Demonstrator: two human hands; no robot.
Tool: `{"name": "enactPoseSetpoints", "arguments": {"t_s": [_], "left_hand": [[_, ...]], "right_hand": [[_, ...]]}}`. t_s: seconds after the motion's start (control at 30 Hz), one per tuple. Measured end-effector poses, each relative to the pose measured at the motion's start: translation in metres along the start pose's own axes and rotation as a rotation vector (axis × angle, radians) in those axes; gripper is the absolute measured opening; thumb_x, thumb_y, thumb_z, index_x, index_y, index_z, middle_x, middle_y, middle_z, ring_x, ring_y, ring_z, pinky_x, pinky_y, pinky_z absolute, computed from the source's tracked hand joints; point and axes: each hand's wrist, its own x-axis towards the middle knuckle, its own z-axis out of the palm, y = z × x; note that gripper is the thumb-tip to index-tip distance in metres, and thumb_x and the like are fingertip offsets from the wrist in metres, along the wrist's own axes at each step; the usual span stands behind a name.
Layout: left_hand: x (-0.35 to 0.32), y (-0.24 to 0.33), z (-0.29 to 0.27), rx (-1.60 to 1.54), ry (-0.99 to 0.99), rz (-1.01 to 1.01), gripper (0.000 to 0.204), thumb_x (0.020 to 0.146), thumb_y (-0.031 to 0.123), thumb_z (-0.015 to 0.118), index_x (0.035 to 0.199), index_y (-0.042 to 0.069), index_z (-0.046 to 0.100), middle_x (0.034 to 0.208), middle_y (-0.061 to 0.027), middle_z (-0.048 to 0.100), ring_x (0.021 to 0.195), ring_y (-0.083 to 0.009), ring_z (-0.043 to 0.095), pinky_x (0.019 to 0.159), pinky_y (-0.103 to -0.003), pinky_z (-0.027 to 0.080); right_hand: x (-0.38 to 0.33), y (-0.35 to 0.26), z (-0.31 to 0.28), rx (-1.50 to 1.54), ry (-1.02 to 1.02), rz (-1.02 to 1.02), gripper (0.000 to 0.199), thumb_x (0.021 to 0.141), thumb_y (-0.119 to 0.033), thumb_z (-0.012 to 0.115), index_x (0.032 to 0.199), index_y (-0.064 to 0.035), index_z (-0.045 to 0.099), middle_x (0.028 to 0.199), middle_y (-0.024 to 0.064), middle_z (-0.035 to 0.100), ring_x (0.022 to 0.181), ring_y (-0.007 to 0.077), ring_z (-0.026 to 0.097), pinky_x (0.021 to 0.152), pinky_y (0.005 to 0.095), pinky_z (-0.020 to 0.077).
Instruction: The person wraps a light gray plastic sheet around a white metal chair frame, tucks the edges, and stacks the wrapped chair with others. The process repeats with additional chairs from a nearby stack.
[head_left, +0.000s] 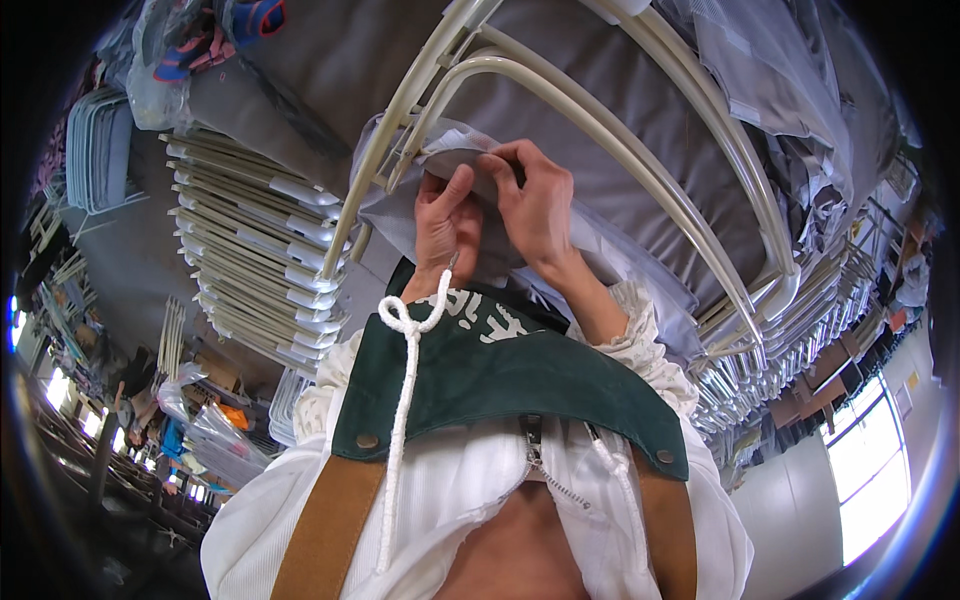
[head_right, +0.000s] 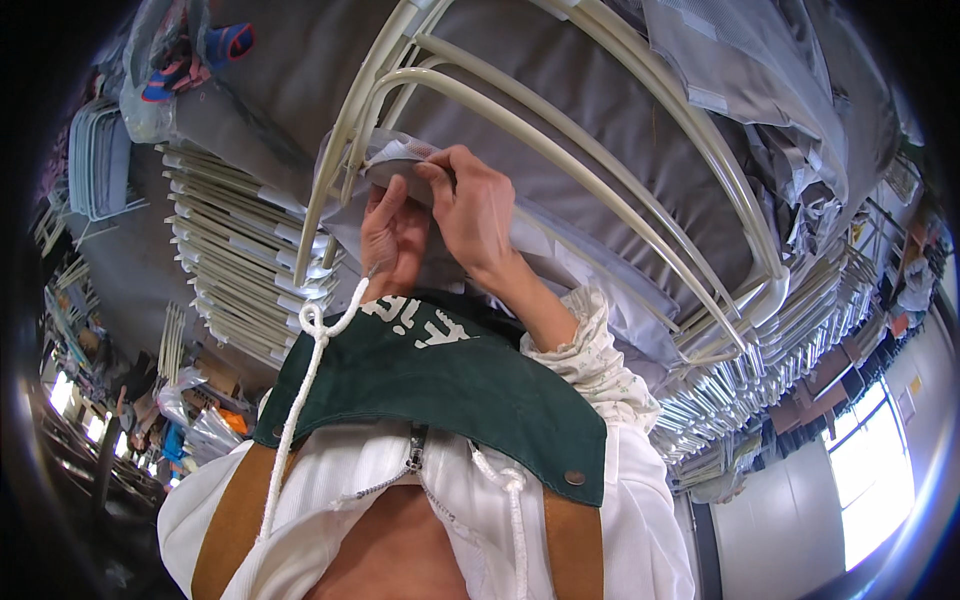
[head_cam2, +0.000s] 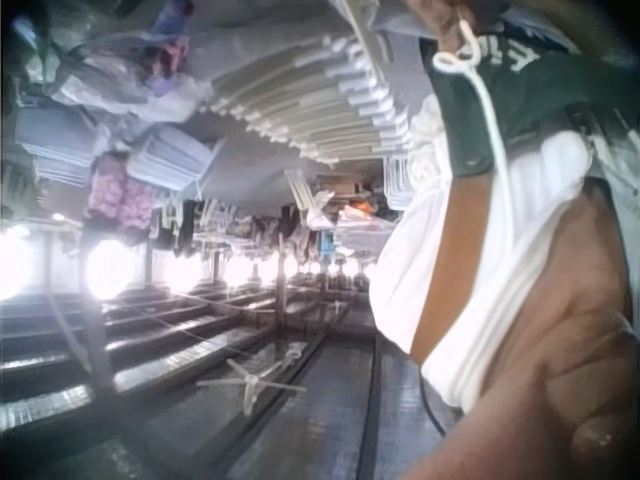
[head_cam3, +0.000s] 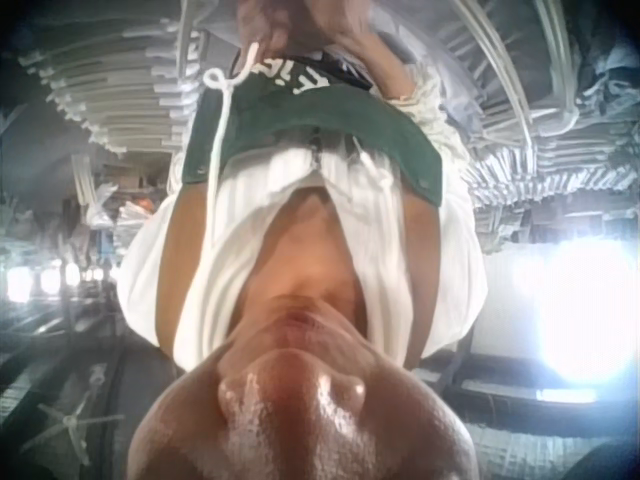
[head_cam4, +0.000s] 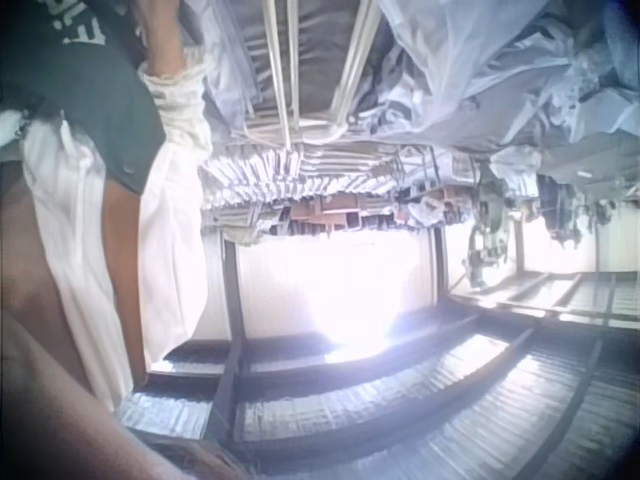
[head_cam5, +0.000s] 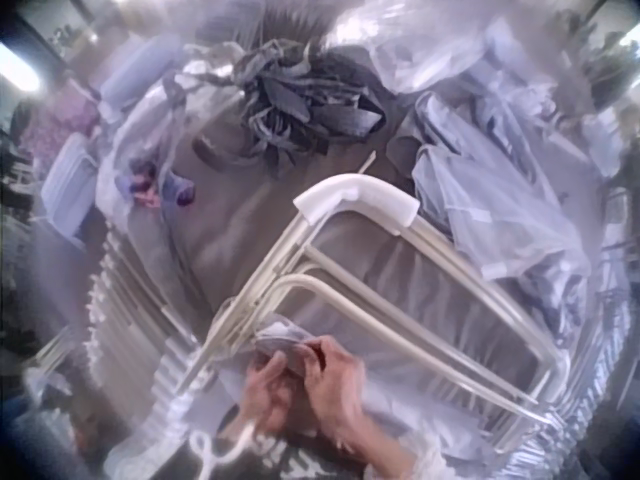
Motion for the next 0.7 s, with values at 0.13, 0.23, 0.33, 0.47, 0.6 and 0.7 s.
{"name": "enactPoseSetpoints", "arguments": {"t_s": [0.13,0.23,0.33,0.47,0.6,0.7], "left_hand": [[0.043,-0.003,-0.022,0.07,0.2,-0.107,0.023,0.086,0.009,0.074,0.107,0.009,0.065,0.104,-0.0029,0.066,0.099,-0.0143,0.061,0.088,-0.031,0.048],[0.048,0.002,-0.004,0.188,0.365,0.027,0.019,0.088,0.027,0.071,0.093,0.011,0.063,0.089,-0.0018,0.063,0.087,-0.018,0.062,0.079,-0.036,0.05],[0.044,0.011,-0.008,0.272,0.24,-0.054,0.024,0.088,0.025,0.07,0.106,0.011,0.063,0.101,-0.0026,0.064,0.096,-0.0182,0.06,0.09,-0.036,0.048],[0.063,0.008,-0.018,0.268,0.306,0.045,0.023,0.089,0.033,0.071,0.1,0.013,0.068,0.1,-0.0022,0.07,0.095,-0.0194,0.063,0.089,-0.039,0.05],[0.076,0.015,-0.024,0.41,0.263,0.075,0.034,0.09,0.036,0.07,0.114,0.012,0.063,0.115,-0.0054,0.065,0.109,-0.025,0.059,0.101,-0.045,0.043],[0.062,0.028,-0.03,0.565,0.206,-0.028,0.045,0.091,0.038,0.068,0.124,0.008,0.058,0.121,-0.0084,0.062,0.114,-0.0259,0.057,0.107,-0.045,0.038]], "right_hand": [[0.015,0.011,0.0,-0.021,-0.05,0.097,0.023,0.085,-0.025,0.072,0.082,-0.0017,0.068,0.071,0.0146,0.069,0.067,0.0322,0.068,0.062,0.0379,0.0522],[-0.017,0.005,-0.023,-0.252,0.028,-0.143,0.032,0.078,-0.028,0.079,0.093,-0.0029,0.066,0.083,0.0121,0.068,0.07,0.0284,0.067,0.062,0.0373,0.051],[-0.073,0.048,-0.079,-0.526,0.087,-0.241,0.05,0.069,-0.034,0.082,0.106,-0.006,0.063,0.099,0.0091,0.064,0.095,0.0298,0.062,0.079,0.042,0.0476],[-0.156,0.102,-0.183,-0.789,0.081,0.044,0.058,0.068,-0.034,0.083,0.114,-0.0063,0.062,0.111,0.0088,0.062,0.113,0.0327,0.053,0.094,0.0448,0.0404],[-0.23,0.168,-0.272,-0.69,0.171,0.264,0.045,0.074,-0.034,0.081,0.107,-0.0079,0.067,0.109,0.01,0.063,0.105,0.03,0.058,0.091,0.0413,0.0436],[-0.248,0.194,-0.302,-0.459,0.289,0.328,0.03,0.082,-0.034,0.075,0.093,-0.0068,0.07,0.096,0.0135,0.068,0.093,0.0298,0.064,0.081,0.0403,0.048]]}}
